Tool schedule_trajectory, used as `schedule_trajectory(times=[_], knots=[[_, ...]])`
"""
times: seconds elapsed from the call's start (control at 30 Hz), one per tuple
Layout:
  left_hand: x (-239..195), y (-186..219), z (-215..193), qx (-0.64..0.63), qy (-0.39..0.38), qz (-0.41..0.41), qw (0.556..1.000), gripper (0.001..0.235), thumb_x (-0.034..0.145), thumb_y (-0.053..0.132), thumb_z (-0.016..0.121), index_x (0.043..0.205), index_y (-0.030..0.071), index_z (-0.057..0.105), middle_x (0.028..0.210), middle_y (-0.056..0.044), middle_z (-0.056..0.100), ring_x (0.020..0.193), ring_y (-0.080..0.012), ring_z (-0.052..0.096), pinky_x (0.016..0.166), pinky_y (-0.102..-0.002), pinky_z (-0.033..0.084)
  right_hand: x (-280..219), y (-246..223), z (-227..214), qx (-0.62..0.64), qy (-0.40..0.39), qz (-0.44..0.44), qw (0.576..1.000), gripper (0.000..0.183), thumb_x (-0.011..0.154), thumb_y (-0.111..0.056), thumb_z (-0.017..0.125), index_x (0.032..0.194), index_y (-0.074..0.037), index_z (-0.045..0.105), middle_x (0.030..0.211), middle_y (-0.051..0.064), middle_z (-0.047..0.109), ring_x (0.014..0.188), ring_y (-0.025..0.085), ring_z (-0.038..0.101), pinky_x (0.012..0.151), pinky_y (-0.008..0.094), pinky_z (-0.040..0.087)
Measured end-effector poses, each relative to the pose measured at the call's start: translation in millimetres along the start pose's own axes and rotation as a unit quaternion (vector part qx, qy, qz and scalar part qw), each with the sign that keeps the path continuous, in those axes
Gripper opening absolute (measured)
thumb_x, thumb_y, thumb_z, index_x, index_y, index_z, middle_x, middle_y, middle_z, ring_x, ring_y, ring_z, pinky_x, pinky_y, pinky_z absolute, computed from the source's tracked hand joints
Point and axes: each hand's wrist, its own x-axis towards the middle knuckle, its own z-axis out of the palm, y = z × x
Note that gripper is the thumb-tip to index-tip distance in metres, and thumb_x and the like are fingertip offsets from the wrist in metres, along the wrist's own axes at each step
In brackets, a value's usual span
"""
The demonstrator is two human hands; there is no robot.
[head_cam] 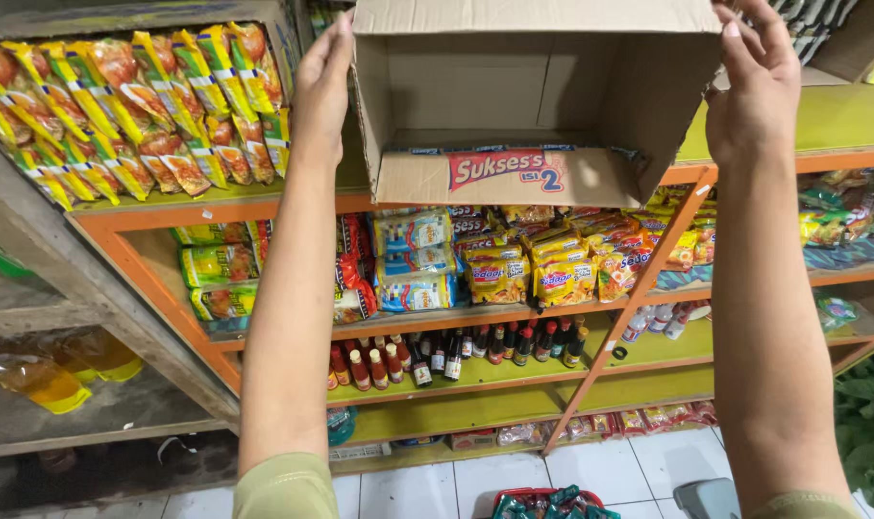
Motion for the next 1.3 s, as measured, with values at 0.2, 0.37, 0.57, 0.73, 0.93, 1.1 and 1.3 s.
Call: schedule_trajectory(times=[0.2, 0.37, 0.57, 0.73, 0.93, 1.1, 1.3], knots=[[-3.2, 3.9, 3.8, -0.032, 0.004, 0.05, 0.998, 0.045, 0.106, 0.019, 0.065, 0.146, 0.0, 0.057, 0.149, -0.008, 0.06, 0.141, -0.0171, 0.053, 0.122, -0.032, 0.036, 7.8, 1.9, 1.4, 0.038, 0.039, 0.012, 0.998, 0.044, 0.099, 0.006, 0.059, 0.142, -0.001, 0.051, 0.129, 0.008, 0.072, 0.117, 0.014, 0.07, 0.102, 0.026, 0.057], [2.8, 2.9, -0.5, -0.113, -0.003, 0.063, 0.992, 0.037, 0.102, 0.007, 0.069, 0.137, 0.002, 0.06, 0.137, -0.009, 0.065, 0.132, -0.0196, 0.059, 0.118, -0.034, 0.042, 12.7, 14.2, -22.8, 0.017, 0.015, -0.059, 0.998, 0.049, 0.101, 0.019, 0.058, 0.144, -0.004, 0.057, 0.12, 0.004, 0.071, 0.103, 0.011, 0.064, 0.085, 0.023, 0.046], [-20.6, 21.4, -11.4, -0.178, -0.053, 0.019, 0.982, 0.028, 0.104, 0.022, 0.063, 0.126, 0.004, 0.066, 0.133, -0.011, 0.065, 0.135, -0.021, 0.054, 0.122, -0.035, 0.034, -9.7, 13.9, -42.2, 0.089, 0.03, 0.013, 0.995, 0.018, 0.099, 0.003, 0.057, 0.112, -0.007, 0.066, 0.106, 0.003, 0.068, 0.102, 0.016, 0.062, 0.098, 0.039, 0.048], [-21.0, 46.0, -9.8, -0.203, -0.114, 0.006, 0.972, 0.052, 0.105, 0.055, 0.045, 0.102, 0.009, 0.068, 0.125, -0.018, 0.074, 0.142, -0.0255, 0.053, 0.126, -0.043, 0.026, -29.0, -37.5, -9.1, 0.026, -0.04, 0.04, 0.998, 0.031, 0.102, -0.03, 0.052, 0.1, -0.007, 0.072, 0.119, 0.016, 0.075, 0.122, 0.027, 0.068, 0.107, 0.04, 0.048], [-22.9, 55.1, -9.4, -0.046, -0.133, -0.001, 0.99, 0.028, 0.1, 0.037, 0.066, 0.108, 0.01, 0.066, 0.133, -0.014, 0.069, 0.148, -0.0225, 0.046, 0.127, -0.041, 0.021, -32.0, -55.3, 8.1, -0.074, -0.036, 0.049, 0.995, 0.023, 0.113, -0.021, 0.068, 0.105, 0.0, 0.069, 0.13, 0.021, 0.071, 0.119, 0.027, 0.064, 0.111, 0.044, 0.05], [-29.5, 70.2, -12.0, 0.065, -0.19, 0.038, 0.979, 0.04, 0.09, 0.019, 0.082, 0.124, 0.01, 0.064, 0.143, -0.009, 0.063, 0.142, -0.0218, 0.052, 0.125, -0.039, 0.033, -43.0, -62.3, 12.3, -0.268, -0.135, -0.017, 0.954, 0.042, 0.09, -0.005, 0.078, 0.131, -0.005, 0.067, 0.144, 0.012, 0.063, 0.138, 0.022, 0.057, 0.118, 0.036, 0.046], [-38.2, 88.9, 9.2, 0.34, -0.139, 0.163, 0.916, 0.06, 0.079, 0.022, 0.091, 0.134, 0.014, 0.067, 0.141, -0.006, 0.064, 0.135, -0.0248, 0.057, 0.118, -0.039, 0.04, -52.0, -64.3, 38.7, -0.549, -0.116, -0.117, 0.82, 0.07, 0.078, -0.014, 0.09, 0.143, -0.021, 0.067, 0.139, 0.008, 0.054, 0.132, 0.028, 0.053, 0.109, 0.039, 0.05]])
